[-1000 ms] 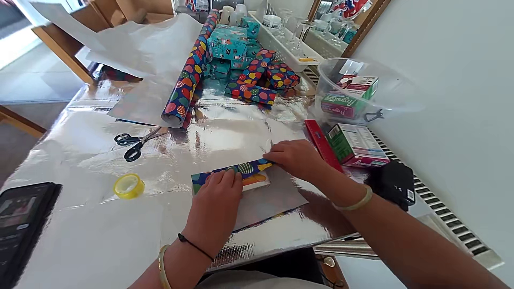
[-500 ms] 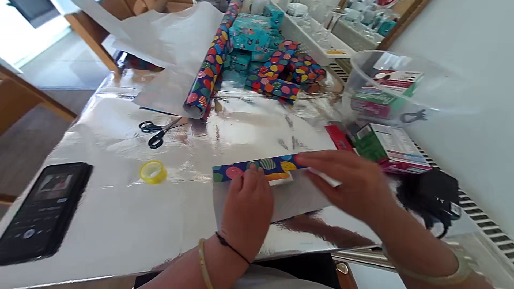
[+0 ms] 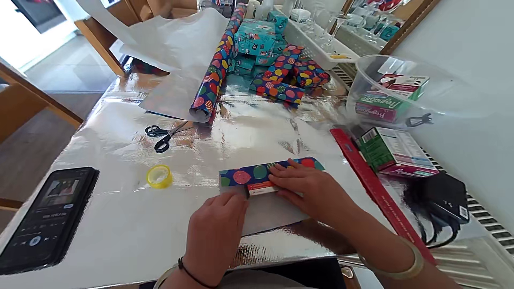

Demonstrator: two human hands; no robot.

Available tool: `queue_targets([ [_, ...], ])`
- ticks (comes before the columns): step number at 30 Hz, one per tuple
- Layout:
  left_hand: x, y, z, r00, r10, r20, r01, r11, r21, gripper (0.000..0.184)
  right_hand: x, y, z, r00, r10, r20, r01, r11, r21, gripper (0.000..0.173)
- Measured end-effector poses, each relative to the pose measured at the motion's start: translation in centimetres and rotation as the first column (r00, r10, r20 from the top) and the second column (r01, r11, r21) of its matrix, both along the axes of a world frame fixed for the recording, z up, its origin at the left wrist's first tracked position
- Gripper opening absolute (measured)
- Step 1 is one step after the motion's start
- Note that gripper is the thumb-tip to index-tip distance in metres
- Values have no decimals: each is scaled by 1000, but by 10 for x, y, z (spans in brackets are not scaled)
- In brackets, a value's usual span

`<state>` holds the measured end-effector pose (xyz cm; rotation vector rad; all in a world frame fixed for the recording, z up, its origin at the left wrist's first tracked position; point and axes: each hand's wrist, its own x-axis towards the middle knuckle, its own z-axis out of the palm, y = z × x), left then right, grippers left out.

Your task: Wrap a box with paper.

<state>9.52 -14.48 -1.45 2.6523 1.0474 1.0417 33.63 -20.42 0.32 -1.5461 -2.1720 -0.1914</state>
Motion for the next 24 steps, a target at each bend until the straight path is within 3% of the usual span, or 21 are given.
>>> queue_targets([
  [6,2,1,-7,990,-137,32,138,989,-60,16,0,2,-3,1000,-8,7,8,1000,15,33],
  [9,-23,11,8,992,-85,90,89,996,-32,20,2,3,-5,1000,-16,3,16,999,29,34],
  [12,-81,48,33,999,38,-31,-41,996,-81,22,2,2,-6,1000,-28,-8,28,999,26,34],
  [16,-141,108,36,973,-23,-231,-25,979,-204,37,1,1,-4,999,-39,-10,39,999,18,33],
  [20,-145,136,28,924,-175,-340,86,961,-261,33,-1,1,-3,999,-37,-20,37,999,4,29],
  [24,-133,142,20,897,-231,-377,160,964,-210,27,-2,0,-1,999,-43,-24,43,999,-9,29],
])
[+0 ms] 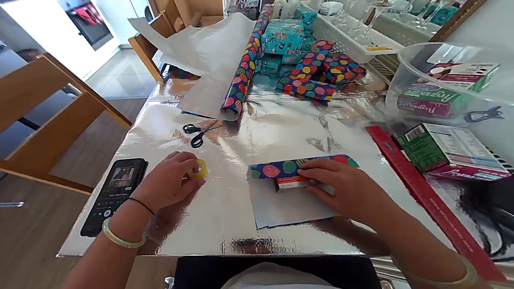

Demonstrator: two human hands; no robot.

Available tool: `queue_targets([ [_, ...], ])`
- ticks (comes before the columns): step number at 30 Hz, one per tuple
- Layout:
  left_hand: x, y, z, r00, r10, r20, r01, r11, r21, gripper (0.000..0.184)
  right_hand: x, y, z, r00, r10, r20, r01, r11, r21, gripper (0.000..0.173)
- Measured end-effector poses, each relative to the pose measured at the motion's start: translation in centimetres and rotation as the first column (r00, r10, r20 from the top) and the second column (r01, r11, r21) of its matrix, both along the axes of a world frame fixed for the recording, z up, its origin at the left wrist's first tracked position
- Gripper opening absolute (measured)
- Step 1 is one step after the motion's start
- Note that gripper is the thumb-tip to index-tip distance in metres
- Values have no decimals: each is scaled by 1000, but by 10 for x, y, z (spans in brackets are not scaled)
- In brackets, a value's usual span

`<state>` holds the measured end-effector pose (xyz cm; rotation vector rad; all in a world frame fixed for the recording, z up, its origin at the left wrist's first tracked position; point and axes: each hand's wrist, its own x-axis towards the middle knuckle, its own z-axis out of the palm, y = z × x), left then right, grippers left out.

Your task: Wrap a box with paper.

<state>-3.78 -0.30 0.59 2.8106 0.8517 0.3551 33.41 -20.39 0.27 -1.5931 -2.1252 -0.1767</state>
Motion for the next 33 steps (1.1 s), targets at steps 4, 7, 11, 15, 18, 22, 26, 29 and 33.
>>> queue_targets([
  [4,14,-8,1,997,1,-77,5,997,80,24,-3,0,4,1000,-17,4,17,1000,-9,33],
  [7,14,-16,3,999,-38,-29,44,967,250,28,-4,1,4,1000,-25,-4,25,1000,-11,36],
  [11,2,-35,23,989,-133,61,95,904,418,29,-5,2,4,999,-34,-21,34,999,-8,33],
  [15,8,-71,34,908,-63,415,-47,967,249,28,-6,2,5,999,-37,-26,37,999,-9,34],
  [18,30,-95,35,730,32,683,143,970,-198,35,-9,2,8,998,-53,-39,53,998,-18,36],
  [22,71,-117,17,579,142,803,446,770,-457,37,-20,-8,23,981,-79,-175,88,995,48,42],
  [26,100,-136,13,589,145,795,364,831,-420,30,-55,-36,48,880,42,-472,41,986,164,57],
  [29,114,-144,15,605,119,787,306,878,-367,27,-73,-47,48,889,76,-451,8,983,183,61],
  [33,122,-149,17,636,61,769,279,911,-303,27,-75,-51,39,906,106,-409,21,955,295,20],
])
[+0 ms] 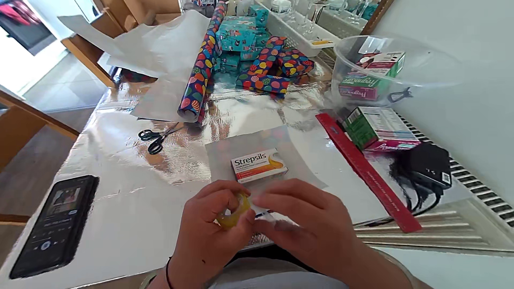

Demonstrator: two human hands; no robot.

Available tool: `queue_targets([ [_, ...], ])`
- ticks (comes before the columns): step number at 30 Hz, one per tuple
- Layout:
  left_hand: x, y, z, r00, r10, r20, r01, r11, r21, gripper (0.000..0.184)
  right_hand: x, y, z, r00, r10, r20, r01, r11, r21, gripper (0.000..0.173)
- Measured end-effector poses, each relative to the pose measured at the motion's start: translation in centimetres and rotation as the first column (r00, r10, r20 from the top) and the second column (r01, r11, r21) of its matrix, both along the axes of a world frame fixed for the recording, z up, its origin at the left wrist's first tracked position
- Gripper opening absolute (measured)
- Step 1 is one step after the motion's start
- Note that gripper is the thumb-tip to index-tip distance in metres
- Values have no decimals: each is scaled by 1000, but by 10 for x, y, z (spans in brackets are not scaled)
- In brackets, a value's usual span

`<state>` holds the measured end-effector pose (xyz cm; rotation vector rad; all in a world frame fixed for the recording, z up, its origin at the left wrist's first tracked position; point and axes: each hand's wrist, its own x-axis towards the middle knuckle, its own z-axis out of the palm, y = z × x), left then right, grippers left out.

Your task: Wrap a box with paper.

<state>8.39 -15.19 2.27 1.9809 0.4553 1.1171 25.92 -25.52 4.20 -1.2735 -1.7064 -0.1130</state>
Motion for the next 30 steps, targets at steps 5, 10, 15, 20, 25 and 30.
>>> queue_targets([
  [5,-1,-2,1,998,33,-55,-31,999,39,26,8,-5,0,996,-14,-91,21,996,84,3],
  [10,-1,-5,0,997,23,-70,-19,998,60,25,13,-4,-8,921,45,-388,-49,999,0,9],
  [15,-1,-7,-2,998,-49,-44,51,997,64,26,11,-8,-14,788,43,-614,-107,992,-68,26],
  [20,-3,-7,0,986,-155,58,159,984,-82,28,7,-10,-21,808,114,-578,-104,993,51,24],
  [25,-2,-9,3,980,-167,106,181,973,-145,28,3,-11,-23,730,160,-664,-129,987,96,24],
  [30,0,-9,1,995,-93,48,93,995,-18,28,1,-10,-27,448,133,-884,-243,970,23,29],
])
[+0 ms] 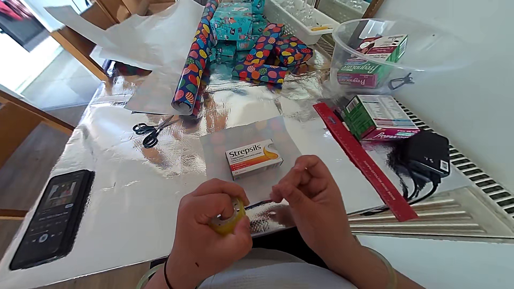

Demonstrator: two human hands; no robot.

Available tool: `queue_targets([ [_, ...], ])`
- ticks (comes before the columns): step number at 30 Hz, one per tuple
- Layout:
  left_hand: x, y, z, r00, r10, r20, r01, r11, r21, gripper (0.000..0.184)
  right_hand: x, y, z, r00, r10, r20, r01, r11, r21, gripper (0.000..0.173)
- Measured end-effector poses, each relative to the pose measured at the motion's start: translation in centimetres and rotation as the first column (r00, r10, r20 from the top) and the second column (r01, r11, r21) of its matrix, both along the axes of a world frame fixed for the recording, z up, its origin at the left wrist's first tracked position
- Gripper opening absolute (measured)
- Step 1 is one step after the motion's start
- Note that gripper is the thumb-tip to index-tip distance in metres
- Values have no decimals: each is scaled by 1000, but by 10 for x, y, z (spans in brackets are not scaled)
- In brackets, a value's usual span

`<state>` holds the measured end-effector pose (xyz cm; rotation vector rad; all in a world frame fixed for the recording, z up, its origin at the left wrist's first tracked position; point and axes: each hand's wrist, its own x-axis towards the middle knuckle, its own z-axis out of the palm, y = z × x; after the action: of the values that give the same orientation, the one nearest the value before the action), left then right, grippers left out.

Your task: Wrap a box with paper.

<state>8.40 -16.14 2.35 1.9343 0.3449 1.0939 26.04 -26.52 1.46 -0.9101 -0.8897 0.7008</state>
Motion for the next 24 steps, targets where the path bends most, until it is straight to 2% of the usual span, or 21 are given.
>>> queue_targets([
  [2,-3,3,0,999,1,-36,3,994,105,32,4,-1,3,994,-58,92,56,998,21,31],
  [5,-11,6,8,992,33,-121,1,961,276,44,11,-7,16,933,-187,307,158,980,118,32],
  [9,-22,10,20,954,225,-197,-121,892,436,54,21,-17,35,837,-339,429,254,936,245,26],
  [11,-29,19,19,938,272,-216,-162,893,419,59,32,-22,45,810,-401,427,301,910,284,31],
  [13,-31,22,17,943,265,-201,-177,912,370,57,34,-25,49,805,-411,428,302,905,301,33],
  [18,-31,19,21,980,138,-143,-96,958,271,42,36,-29,51,789,-418,451,292,900,324,32],
  [21,-28,17,19,982,159,-106,-125,953,275,35,41,-30,50,761,-403,509,282,911,300,28],
  [24,-26,16,14,979,168,-117,-134,959,251,20,46,-31,49,745,-337,576,251,941,226,19],
])
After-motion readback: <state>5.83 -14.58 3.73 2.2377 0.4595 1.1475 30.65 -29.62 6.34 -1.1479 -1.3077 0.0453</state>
